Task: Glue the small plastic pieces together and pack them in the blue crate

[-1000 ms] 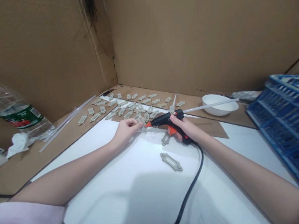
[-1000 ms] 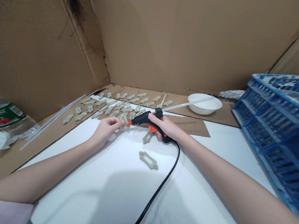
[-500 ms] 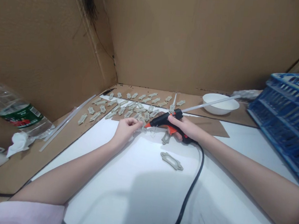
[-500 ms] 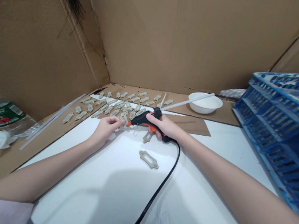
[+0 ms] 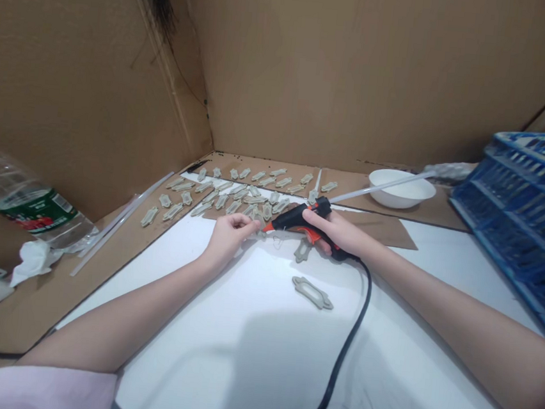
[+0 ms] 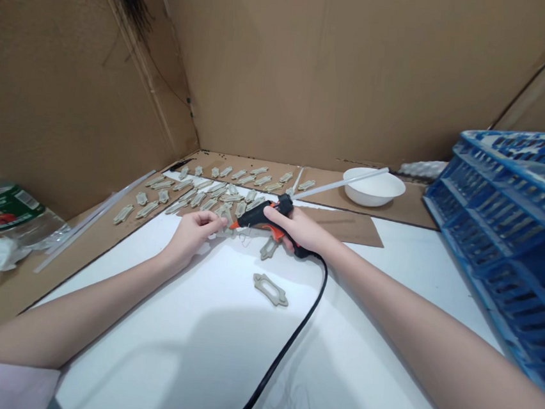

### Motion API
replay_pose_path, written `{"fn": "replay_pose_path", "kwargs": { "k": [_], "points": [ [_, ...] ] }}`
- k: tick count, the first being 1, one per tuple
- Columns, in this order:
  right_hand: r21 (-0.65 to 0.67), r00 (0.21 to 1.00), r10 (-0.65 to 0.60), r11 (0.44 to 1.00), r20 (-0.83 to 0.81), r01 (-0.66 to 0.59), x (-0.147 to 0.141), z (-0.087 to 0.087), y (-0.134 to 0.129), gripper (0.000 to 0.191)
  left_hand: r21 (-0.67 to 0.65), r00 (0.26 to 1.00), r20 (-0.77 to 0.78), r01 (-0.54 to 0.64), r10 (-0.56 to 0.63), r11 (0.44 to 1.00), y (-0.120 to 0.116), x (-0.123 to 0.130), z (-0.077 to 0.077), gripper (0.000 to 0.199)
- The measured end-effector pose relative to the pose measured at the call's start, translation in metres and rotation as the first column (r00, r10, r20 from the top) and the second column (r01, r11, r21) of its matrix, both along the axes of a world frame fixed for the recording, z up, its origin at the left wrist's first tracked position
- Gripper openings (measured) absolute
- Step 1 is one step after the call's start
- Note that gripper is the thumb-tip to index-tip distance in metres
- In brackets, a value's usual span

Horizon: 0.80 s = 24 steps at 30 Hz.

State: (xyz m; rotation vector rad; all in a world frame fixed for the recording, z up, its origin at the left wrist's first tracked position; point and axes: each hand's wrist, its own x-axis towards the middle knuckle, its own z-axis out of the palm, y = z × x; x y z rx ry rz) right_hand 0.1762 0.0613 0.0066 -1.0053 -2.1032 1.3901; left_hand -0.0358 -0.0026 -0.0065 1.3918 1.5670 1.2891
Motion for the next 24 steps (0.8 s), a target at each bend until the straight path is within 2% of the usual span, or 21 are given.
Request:
{"fn": "replay_pose_path", "kwargs": {
  "k": [24],
  "points": [
    [0.027,1.0,-0.002,1.0,0.02,0.002,-0.0002,0.0014,-0.0005,0.058,0.008,0.999,-0.009,-0.054,0.054,0.999,0.0,-0.0006,-0.0004,0.027]
  ]
}}
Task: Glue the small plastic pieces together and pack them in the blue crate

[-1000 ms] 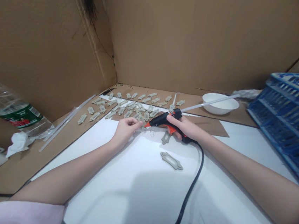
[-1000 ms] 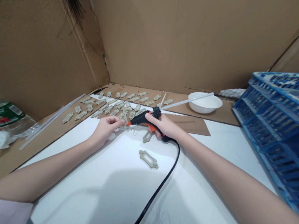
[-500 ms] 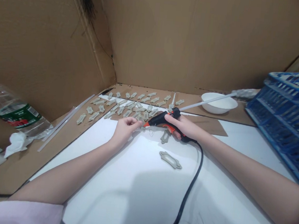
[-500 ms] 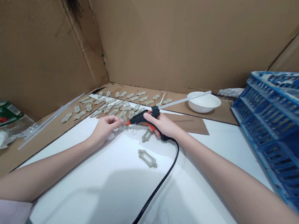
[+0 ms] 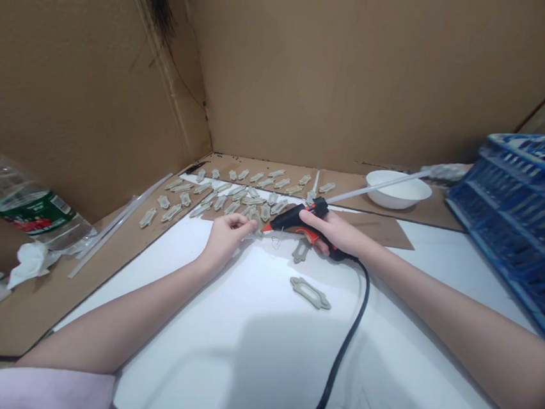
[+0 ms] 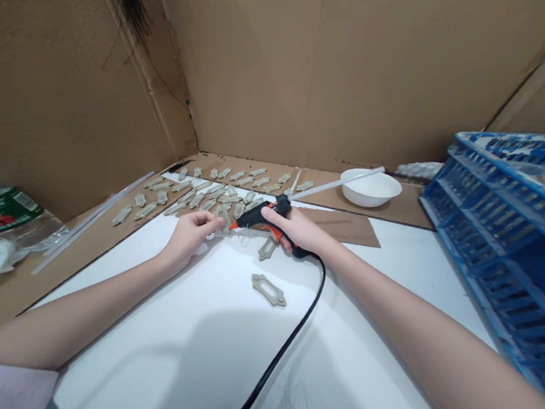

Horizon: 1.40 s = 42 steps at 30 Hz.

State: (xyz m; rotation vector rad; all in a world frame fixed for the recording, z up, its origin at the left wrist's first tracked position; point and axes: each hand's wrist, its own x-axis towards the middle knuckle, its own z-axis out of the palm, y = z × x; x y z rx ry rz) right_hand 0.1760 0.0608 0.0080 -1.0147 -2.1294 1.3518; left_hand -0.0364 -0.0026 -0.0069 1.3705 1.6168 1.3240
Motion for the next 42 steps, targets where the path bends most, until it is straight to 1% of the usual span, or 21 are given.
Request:
{"fn": "replay_pose_path", "kwargs": {
  "k": [7,12,14,17,22,26,29,32,34,38,40,42],
  "points": [
    [-0.005,1.0,0.005,1.0,-0.029,-0.006,-0.001,0.0,0.0,0.056,0.019,1.0,0.011,-0.013,0.013,1.0,0.001,-0.002,-0.002,0.028],
    [-0.052,0.999,-0.004,0.999,-0.051,0.001,0.0,-0.002,0.001,0.058,0.025,0.998,0.033,-0.054,0.053,0.998,0.002,-0.004,-0.003,0.027],
    [-0.102,0.992,-0.001,0.995,-0.123,-0.011,0.001,-0.004,0.003,0.058,0.027,0.998,0.041,-0.058,0.057,0.998,0.002,-0.004,-0.002,0.027],
    [-0.221,0.966,-0.028,0.975,-0.257,-0.03,0.003,-0.009,0.007,0.059,0.017,0.997,0.052,-0.056,0.055,0.998,0.002,-0.003,-0.001,0.026],
    [-0.39,0.933,-0.063,0.917,-0.354,-0.086,0.006,-0.015,0.012,0.061,0.017,0.997,0.067,-0.043,0.041,0.999,0.002,-0.002,-0.001,0.027],
    [-0.473,0.878,-0.134,0.874,-0.459,-0.114,0.008,-0.017,0.016,0.061,0.045,0.998,0.064,-0.026,0.023,0.999,0.002,-0.003,-0.002,0.027],
    [-0.472,0.848,-0.196,0.879,-0.492,-0.07,0.009,-0.018,0.02,0.062,0.044,0.998,0.06,-0.022,0.02,0.999,0.002,-0.004,-0.003,0.026],
    [-0.446,0.86,-0.229,0.895,-0.456,0.002,0.009,-0.019,0.023,0.065,0.044,0.998,0.052,-0.021,0.019,0.999,0.003,-0.004,-0.003,0.026],
    [-0.43,0.871,-0.234,0.902,-0.432,0.029,0.009,-0.019,0.024,0.067,0.05,1.0,0.018,-0.012,0.011,0.999,0.003,-0.004,-0.003,0.026],
    [-0.441,0.871,-0.221,0.897,-0.438,0.007,0.01,-0.02,0.024,0.067,0.063,0.995,-0.097,0.019,-0.013,0.998,0.0,0.0,-0.002,0.025],
    [-0.447,0.864,-0.219,0.894,-0.453,-0.008,0.01,-0.02,0.024,0.067,0.054,0.992,-0.122,0.02,-0.013,0.998,0.0,0.0,0.0,0.026],
    [-0.448,0.863,-0.22,0.894,-0.456,-0.009,0.01,-0.02,0.024,0.067,0.042,0.993,-0.118,-0.002,0.007,0.999,0.003,-0.006,0.006,0.028]
  ]
}}
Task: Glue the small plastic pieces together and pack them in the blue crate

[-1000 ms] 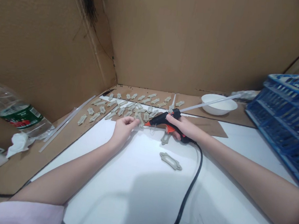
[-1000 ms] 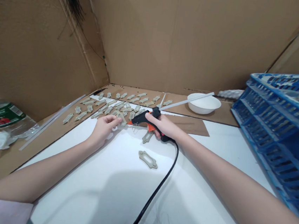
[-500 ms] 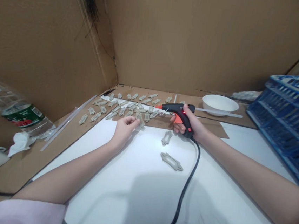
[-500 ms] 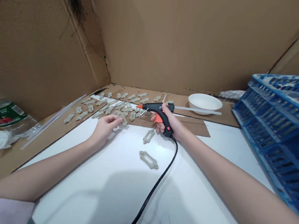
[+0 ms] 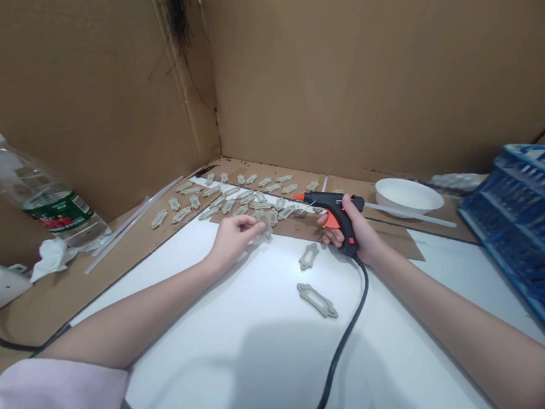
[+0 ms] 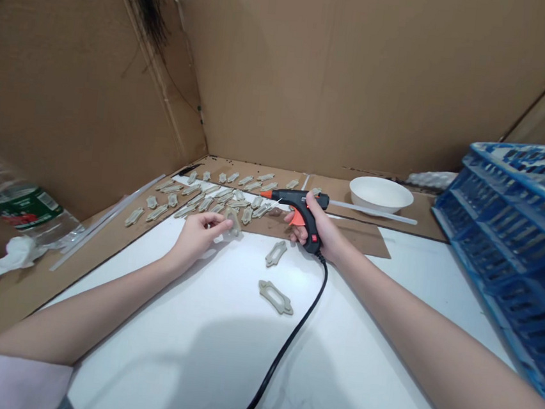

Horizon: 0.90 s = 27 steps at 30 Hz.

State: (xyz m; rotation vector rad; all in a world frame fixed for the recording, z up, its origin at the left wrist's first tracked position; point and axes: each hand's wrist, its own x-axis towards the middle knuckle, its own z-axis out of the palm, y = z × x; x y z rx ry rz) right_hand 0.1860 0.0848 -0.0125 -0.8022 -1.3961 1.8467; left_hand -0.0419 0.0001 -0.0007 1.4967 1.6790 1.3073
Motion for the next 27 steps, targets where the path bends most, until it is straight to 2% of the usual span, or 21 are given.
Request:
{"fn": "replay_pose_path", "kwargs": {
  "k": [3,7,9,11,13,15,17,22,27],
  "points": [
    [0.006,1.0,0.004,1.0,0.003,-0.004,0.0,-0.001,0.0,0.067,0.017,0.996,0.0,-0.094,0.094,0.995,0.008,-0.024,0.018,0.031],
    [-0.003,1.0,0.022,1.0,-0.006,-0.023,0.001,-0.002,0.001,0.066,0.015,0.942,-0.08,-0.325,0.325,0.946,0.01,-0.08,0.048,0.036],
    [-0.012,1.0,0.027,1.0,-0.002,-0.027,0.002,-0.003,0.001,0.064,-0.019,0.885,-0.125,-0.453,0.448,0.891,0.006,-0.113,0.056,0.037],
    [-0.013,0.999,0.032,0.999,0.009,-0.032,0.002,-0.003,0.0,0.063,-0.051,0.819,-0.212,-0.554,0.533,0.831,0.001,-0.144,0.059,0.038],
    [-0.008,0.999,0.027,1.0,0.031,-0.027,0.001,-0.002,-0.001,0.062,-0.071,0.691,-0.374,-0.687,0.619,0.723,-0.002,-0.172,0.056,0.035],
    [0.0,0.999,0.017,1.0,0.05,-0.017,0.0,0.0,-0.003,0.062,-0.126,0.593,-0.539,-0.759,0.598,0.639,-0.004,-0.194,0.05,0.033],
    [-0.002,0.998,0.007,1.0,0.058,-0.007,-0.001,0.001,-0.004,0.062,-0.151,0.554,-0.615,-0.782,0.562,0.605,-0.004,-0.209,0.045,0.031],
    [0.009,0.998,0.008,1.0,0.061,-0.008,-0.001,-0.001,-0.003,0.063,-0.17,0.499,-0.736,-0.791,0.458,0.587,0.001,-0.218,0.034,0.031],
    [0.003,0.998,0.012,1.0,0.055,-0.012,-0.001,-0.002,-0.003,0.061,-0.123,0.471,-0.744,-0.794,0.474,0.596,0.007,-0.21,0.027,0.034]
  ]
}}
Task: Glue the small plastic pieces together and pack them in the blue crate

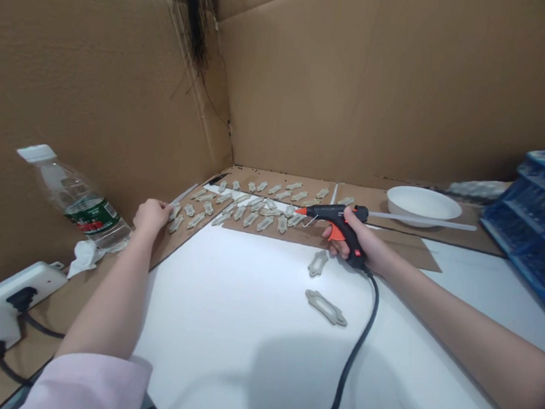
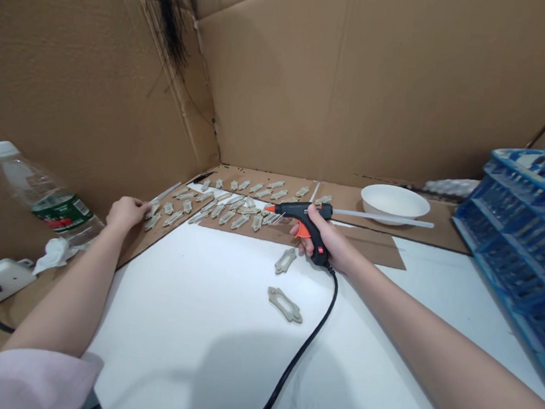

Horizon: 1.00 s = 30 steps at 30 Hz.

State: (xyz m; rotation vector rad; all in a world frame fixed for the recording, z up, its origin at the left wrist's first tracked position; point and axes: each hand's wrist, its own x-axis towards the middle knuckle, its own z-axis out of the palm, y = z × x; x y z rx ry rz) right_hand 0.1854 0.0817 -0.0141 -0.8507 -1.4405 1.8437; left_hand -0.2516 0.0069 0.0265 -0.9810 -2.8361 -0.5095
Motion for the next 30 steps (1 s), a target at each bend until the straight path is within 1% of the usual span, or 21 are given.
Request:
{"fn": "replay_pose_path", "kwargs": {
  "k": [3,5,6,8,10,11,12,14,15,16,17,18,19,20,21,22,23,24,26,28,30],
  "points": [
    [-0.005,1.0,0.007,1.0,-0.021,-0.007,-0.001,0.001,-0.001,0.06,0.084,0.999,-0.038,0.022,-0.019,0.996,-0.003,-0.001,-0.001,0.032],
    [-0.007,0.999,0.017,1.0,-0.033,-0.018,-0.001,0.001,-0.002,0.06,0.2,0.995,-0.098,0.042,-0.023,0.979,-0.006,-0.001,0.002,0.029],
    [-0.008,0.999,0.024,1.0,-0.038,-0.024,-0.001,0.001,-0.001,0.06,0.272,0.99,-0.141,0.065,-0.027,0.96,-0.007,0.001,0.005,0.027],
    [-0.013,0.998,0.034,0.999,-0.059,-0.035,-0.001,0.0,0.0,0.062,0.428,0.963,-0.269,0.152,-0.035,0.891,-0.008,0.012,0.011,0.026],
    [-0.025,0.995,0.039,0.999,-0.093,-0.041,-0.001,-0.001,0.002,0.064,0.542,0.903,-0.427,0.299,-0.049,0.785,-0.005,0.037,0.018,0.029],
    [-0.034,0.993,0.039,0.999,-0.115,-0.043,-0.001,-0.001,0.003,0.065,0.555,0.861,-0.501,0.397,-0.086,0.731,-0.003,0.055,0.02,0.031],
    [-0.045,0.989,0.037,0.998,-0.141,-0.044,0.0,-0.002,0.004,0.065,0.537,0.815,-0.557,0.5,-0.159,0.679,-0.001,0.075,0.021,0.031],
    [-0.075,0.979,0.032,0.996,-0.201,-0.048,0.0,-0.002,0.006,0.065,0.436,0.699,-0.6,0.693,-0.388,0.574,0.0,0.121,0.018,0.023],
    [-0.093,0.972,0.026,0.994,-0.234,-0.049,0.001,-0.001,0.007,0.065,0.344,0.607,-0.586,0.786,-0.537,0.513,-0.002,0.144,0.013,0.018],
    [-0.111,0.965,0.018,0.993,-0.26,-0.048,0.001,-0.001,0.008,0.065,0.239,0.49,-0.548,0.868,-0.678,0.434,-0.005,0.167,0.008,0.015],
    [-0.126,0.96,0.002,0.991,-0.279,-0.038,0.002,-0.001,0.009,0.065,0.154,0.375,-0.53,0.925,-0.76,0.348,-0.009,0.187,0.001,0.014],
    [-0.139,0.958,-0.01,0.99,-0.287,-0.031,0.002,-0.001,0.009,0.065,0.064,0.239,-0.515,0.968,-0.823,0.241,-0.014,0.205,-0.005,0.015],
    [-0.147,0.957,-0.018,0.989,-0.291,-0.027,0.002,-0.001,0.01,0.065,-0.009,0.129,-0.482,0.988,-0.867,0.152,-0.018,0.22,-0.011,0.017],
    [-0.153,0.957,-0.018,0.988,-0.29,-0.027,0.002,-0.001,0.01,0.065,-0.065,0.037,-0.446,0.995,-0.894,0.074,-0.022,0.232,-0.017,0.019],
    [-0.154,0.958,-0.011,0.987,-0.287,-0.035,0.002,-0.001,0.01,0.066,-0.106,-0.027,-0.397,0.994,-0.918,0.017,-0.025,0.242,-0.021,0.023],
    [-0.153,0.959,-0.001,0.987,-0.284,-0.045,0.002,-0.001,0.01,0.066,-0.128,-0.064,-0.345,0.992,-0.936,-0.02,-0.027,0.248,-0.024,0.028],
    [-0.149,0.959,0.011,0.987,-0.282,-0.055,0.001,-0.001,0.01,0.065,-0.138,-0.08,-0.297,0.99,-0.952,-0.04,-0.027,0.251,-0.026,0.031],
    [-0.146,0.96,0.021,0.987,-0.28,-0.065,0.001,-0.002,0.011,0.066,-0.14,-0.079,-0.252,0.989,-0.964,-0.044,-0.027,0.253,-0.027,0.033],
    [-0.143,0.96,0.033,0.987,-0.279,-0.075,0.001,-0.002,0.011,0.066,-0.129,-0.059,-0.182,0.991,-0.982,-0.036,-0.025,0.251,-0.026,0.031],
    [-0.138,0.961,0.036,0.987,-0.275,-0.076,0.001,-0.003,0.012,0.066,-0.106,-0.025,-0.143,0.994,-0.989,-0.01,-0.024,0.246,-0.025,0.026],
    [-0.122,0.965,0.034,0.99,-0.261,-0.068,0.001,-0.002,0.011,0.067,-0.072,0.024,-0.135,0.997,-0.991,0.034,-0.023,0.241,-0.026,0.023]
  ]
}}
